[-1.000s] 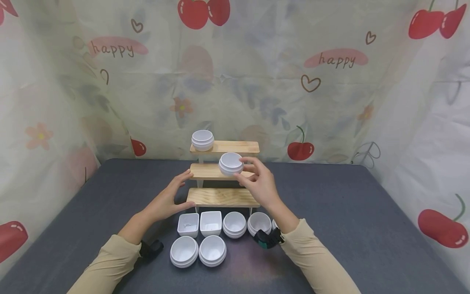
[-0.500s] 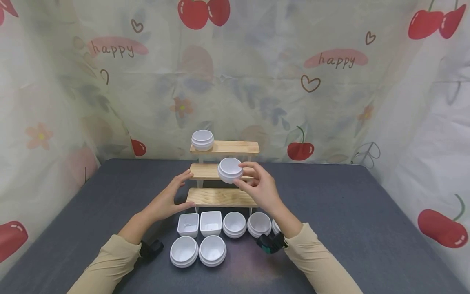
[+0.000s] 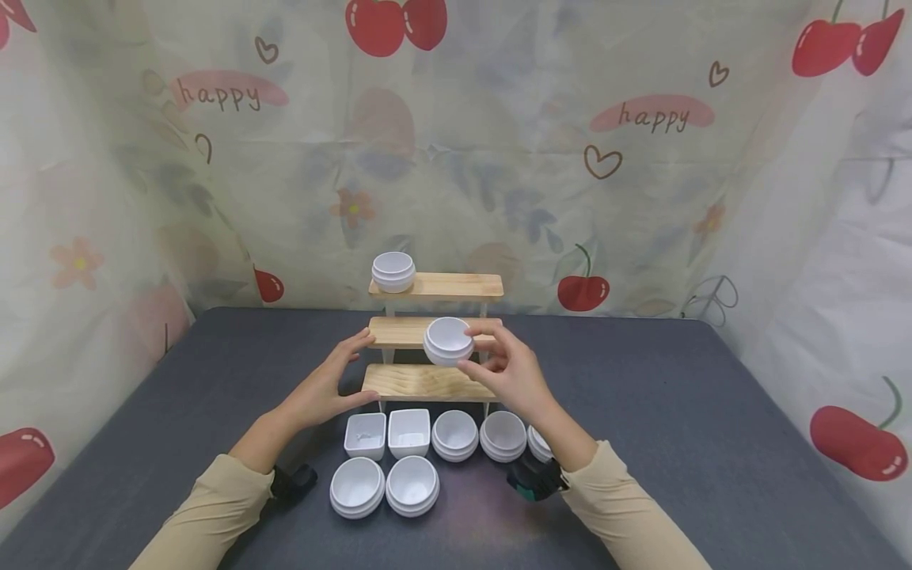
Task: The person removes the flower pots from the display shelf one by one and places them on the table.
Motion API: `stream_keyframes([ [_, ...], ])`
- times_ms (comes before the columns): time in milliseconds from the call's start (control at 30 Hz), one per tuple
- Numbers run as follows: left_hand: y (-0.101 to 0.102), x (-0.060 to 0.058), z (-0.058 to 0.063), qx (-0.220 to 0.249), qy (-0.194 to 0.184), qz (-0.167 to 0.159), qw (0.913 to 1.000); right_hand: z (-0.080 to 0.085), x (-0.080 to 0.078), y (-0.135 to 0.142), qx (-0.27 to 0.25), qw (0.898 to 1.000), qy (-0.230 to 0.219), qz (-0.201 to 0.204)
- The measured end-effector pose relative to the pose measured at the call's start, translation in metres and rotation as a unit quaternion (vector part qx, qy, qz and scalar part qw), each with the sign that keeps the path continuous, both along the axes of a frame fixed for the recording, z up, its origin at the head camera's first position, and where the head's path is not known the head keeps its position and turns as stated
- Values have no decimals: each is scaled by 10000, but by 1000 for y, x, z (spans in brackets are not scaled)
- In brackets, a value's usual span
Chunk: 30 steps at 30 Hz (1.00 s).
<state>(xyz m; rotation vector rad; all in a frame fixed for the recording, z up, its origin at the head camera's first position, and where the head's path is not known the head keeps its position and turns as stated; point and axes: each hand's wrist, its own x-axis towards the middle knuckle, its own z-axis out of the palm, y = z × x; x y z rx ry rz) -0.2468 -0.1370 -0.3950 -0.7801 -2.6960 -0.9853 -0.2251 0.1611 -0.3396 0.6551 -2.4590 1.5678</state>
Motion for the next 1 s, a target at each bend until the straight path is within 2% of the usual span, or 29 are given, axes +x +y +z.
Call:
stream_keyframes([
  [767, 0, 1, 0, 7, -30, 17, 10000, -10, 12, 12, 39, 9992, -322, 231],
  [1000, 0, 1, 0, 10, -21, 9, 10000, -12, 14, 17, 143, 9992, -269, 246],
])
